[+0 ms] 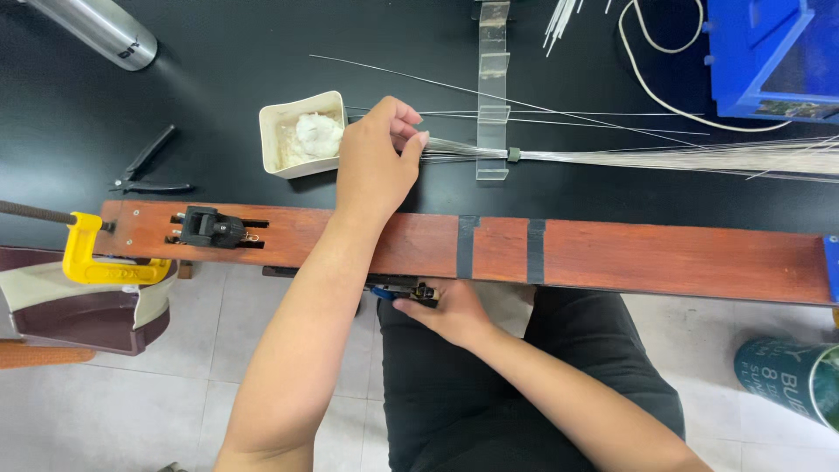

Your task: The person threads thin wires through a jig, secures them into a motorized chuck, and then cuts a wire with pliers.

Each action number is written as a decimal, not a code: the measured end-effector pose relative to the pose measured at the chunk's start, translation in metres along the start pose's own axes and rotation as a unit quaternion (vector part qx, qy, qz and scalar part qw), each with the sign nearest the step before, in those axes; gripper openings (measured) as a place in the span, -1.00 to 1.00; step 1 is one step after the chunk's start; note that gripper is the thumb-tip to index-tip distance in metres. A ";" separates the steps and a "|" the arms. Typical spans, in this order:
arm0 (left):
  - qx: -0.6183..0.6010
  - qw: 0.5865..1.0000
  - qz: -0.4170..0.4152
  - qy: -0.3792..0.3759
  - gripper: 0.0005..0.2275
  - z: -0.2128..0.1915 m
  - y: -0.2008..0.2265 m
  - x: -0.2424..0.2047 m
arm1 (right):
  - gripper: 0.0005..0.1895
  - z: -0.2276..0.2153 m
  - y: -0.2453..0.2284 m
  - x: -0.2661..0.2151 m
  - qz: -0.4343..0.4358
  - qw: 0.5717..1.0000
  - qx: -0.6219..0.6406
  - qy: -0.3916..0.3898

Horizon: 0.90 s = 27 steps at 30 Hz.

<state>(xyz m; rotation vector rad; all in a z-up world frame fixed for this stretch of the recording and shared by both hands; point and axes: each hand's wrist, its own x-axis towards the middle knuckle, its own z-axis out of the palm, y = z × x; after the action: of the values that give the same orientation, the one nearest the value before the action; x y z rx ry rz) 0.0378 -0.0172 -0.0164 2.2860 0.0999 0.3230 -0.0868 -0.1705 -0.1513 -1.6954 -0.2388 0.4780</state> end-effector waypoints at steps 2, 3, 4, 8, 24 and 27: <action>0.011 1.000 0.010 0.006 -0.87 -0.001 0.002 -0.001 | -0.51 -0.010 -0.022 -0.006 0.027 0.986 -0.141 -0.086; 0.011 1.000 0.010 0.006 -0.87 -0.003 0.003 -0.002 | -0.51 -0.014 -0.026 -0.008 0.027 0.986 -0.142 -0.085; 0.005 1.000 0.015 0.009 -0.86 -0.003 0.004 -0.003 | -0.42 -0.017 -0.031 -0.010 0.082 0.955 -0.231 -0.167; -0.025 1.000 0.013 0.012 -0.88 -0.008 0.014 -0.007 | -0.82 -0.050 -0.117 -0.041 0.040 0.890 -0.190 -0.412; -0.117 0.981 0.123 0.093 -0.84 -0.025 0.023 -0.024 | -0.84 -0.113 -0.178 0.123 -0.247 0.911 -0.330 -0.025; -0.148 0.977 0.124 0.086 -0.85 -0.026 0.026 -0.025 | -0.70 -0.113 -0.180 0.121 -0.220 0.925 -0.309 -0.010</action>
<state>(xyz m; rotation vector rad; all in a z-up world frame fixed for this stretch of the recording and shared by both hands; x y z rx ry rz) 0.0061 -0.0204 0.0151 1.9721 -0.1393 0.6237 0.0902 -0.1871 0.0169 -2.1635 -0.8349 0.0760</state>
